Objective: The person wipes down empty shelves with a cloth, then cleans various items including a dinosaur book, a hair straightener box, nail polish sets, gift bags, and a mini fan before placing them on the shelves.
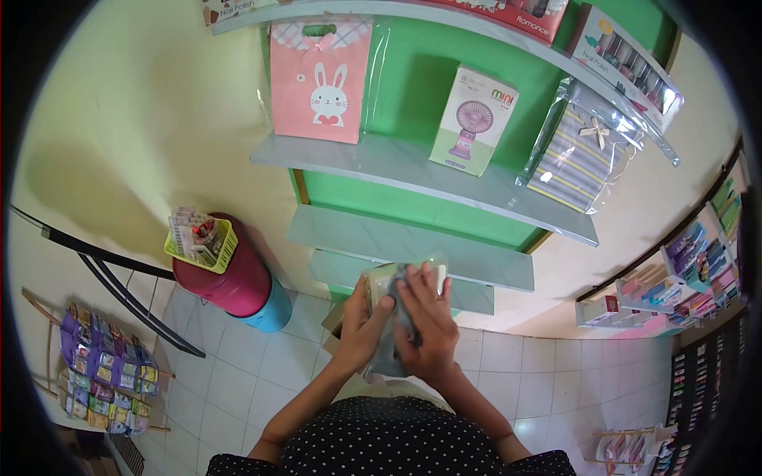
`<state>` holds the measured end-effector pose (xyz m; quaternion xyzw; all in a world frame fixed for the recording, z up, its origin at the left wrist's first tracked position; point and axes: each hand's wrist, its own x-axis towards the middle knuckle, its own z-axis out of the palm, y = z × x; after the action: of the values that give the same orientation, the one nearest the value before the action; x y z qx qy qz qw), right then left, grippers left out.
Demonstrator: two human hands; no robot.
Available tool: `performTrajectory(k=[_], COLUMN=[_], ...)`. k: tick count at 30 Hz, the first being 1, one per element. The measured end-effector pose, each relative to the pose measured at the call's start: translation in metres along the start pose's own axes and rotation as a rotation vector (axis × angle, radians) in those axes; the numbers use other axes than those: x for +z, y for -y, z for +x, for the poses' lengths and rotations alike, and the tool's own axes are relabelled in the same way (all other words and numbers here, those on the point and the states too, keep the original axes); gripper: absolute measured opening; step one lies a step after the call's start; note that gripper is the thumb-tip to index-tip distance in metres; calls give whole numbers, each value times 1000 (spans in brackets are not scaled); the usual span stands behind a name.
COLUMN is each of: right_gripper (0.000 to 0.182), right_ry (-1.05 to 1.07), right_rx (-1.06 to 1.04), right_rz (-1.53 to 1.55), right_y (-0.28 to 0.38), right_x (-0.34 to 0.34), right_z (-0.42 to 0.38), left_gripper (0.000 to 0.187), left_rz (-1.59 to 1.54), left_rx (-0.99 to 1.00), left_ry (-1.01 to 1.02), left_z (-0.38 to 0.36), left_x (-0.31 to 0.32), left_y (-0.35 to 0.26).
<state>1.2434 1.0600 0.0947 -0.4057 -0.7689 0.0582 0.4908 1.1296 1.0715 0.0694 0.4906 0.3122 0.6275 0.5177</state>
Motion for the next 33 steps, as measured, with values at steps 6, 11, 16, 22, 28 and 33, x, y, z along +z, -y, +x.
performTrajectory(k=[6, 11, 16, 22, 28, 33], right_gripper=[47, 38, 38, 38, 51, 56], right_ry=[121, -214, 378, 415, 317, 296], right_rx=[-93, 492, 360, 277, 370, 336], right_rz=[6, 288, 527, 722, 551, 255], right_y=[-2, -17, -28, -45, -76, -65], right_x=[-10, -31, -18, 36, 97, 103], right_z=[-12, 5, 65, 178, 237, 240], left_gripper=[38, 46, 48, 40, 32, 33], left_rz=[-64, -14, 52, 382, 650, 631], left_rx=[25, 76, 159, 362, 525, 563], left_ry=[7, 44, 161, 70, -28, -29], left_z=[12, 34, 77, 162, 219, 235], left_x=[0, -20, -42, -75, -123, -141], left_y=[-9, -19, -50, -113, -98, -87])
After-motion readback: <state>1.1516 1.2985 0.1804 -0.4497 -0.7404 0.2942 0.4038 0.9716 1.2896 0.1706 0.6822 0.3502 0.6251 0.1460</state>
